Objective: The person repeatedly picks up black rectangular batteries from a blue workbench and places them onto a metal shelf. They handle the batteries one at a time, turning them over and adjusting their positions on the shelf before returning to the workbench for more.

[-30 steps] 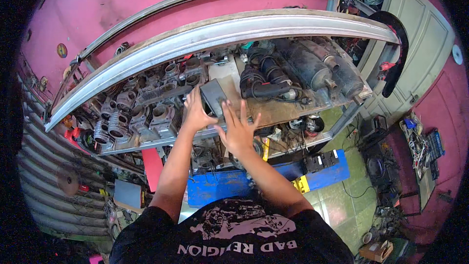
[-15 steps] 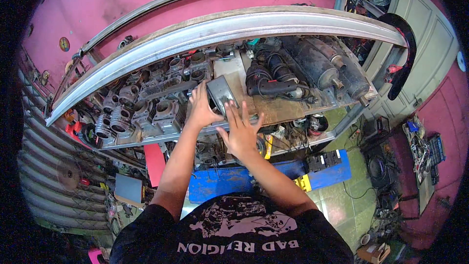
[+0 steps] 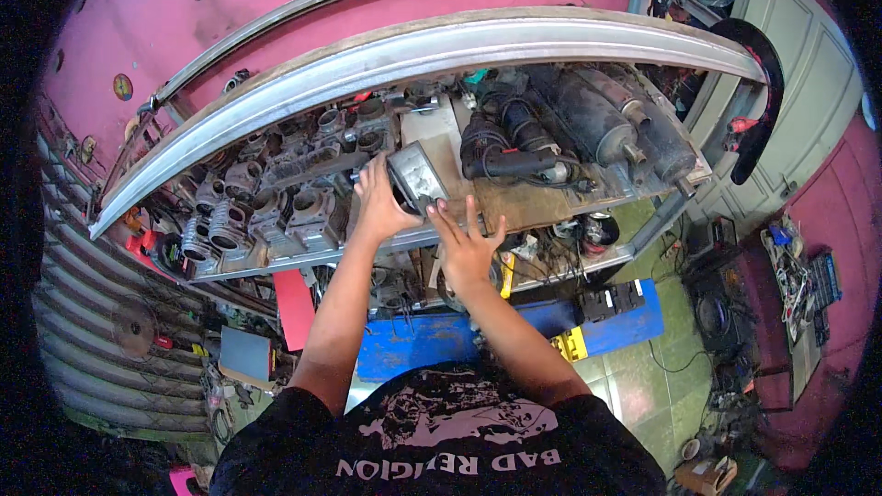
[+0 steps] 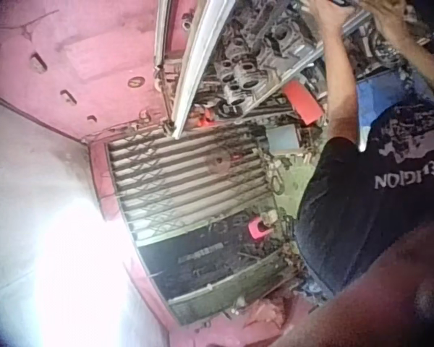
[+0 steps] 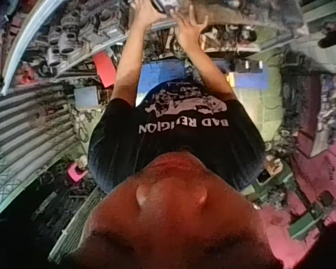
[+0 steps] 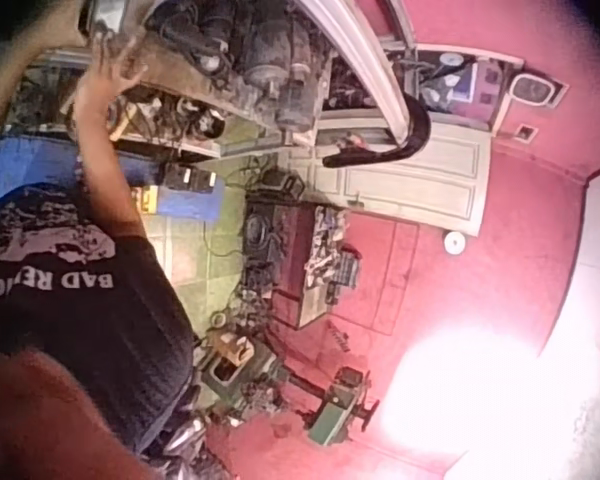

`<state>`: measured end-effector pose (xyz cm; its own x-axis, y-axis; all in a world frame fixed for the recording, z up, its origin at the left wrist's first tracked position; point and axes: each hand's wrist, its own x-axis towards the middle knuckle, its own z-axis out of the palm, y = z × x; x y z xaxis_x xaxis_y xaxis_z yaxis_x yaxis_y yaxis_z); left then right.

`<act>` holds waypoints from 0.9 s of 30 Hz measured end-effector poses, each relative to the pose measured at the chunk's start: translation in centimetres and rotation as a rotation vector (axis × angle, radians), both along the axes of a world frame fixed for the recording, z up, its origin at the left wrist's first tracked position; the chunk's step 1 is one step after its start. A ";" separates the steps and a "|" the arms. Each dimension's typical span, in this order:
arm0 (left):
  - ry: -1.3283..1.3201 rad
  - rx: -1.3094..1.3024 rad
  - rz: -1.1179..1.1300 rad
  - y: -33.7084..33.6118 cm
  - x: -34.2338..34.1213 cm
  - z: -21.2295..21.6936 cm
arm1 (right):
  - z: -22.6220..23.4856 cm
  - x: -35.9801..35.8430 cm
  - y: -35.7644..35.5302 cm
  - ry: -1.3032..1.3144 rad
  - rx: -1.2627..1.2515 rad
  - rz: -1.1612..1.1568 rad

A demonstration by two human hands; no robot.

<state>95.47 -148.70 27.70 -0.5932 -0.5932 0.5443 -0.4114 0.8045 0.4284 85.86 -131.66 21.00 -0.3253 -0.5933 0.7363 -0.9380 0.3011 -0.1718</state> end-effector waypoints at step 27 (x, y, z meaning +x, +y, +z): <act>-0.106 -0.273 -0.135 2.6 2.9 -1.2 | 7.9 -6.3 -2.5 -1.512 0.516 0.481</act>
<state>98.35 -146.13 26.52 -0.7185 -0.3453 0.6037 -0.3236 0.9343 0.1494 79.58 -134.20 28.87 -0.2417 -0.9081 -0.3421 -0.0473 0.3632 -0.9305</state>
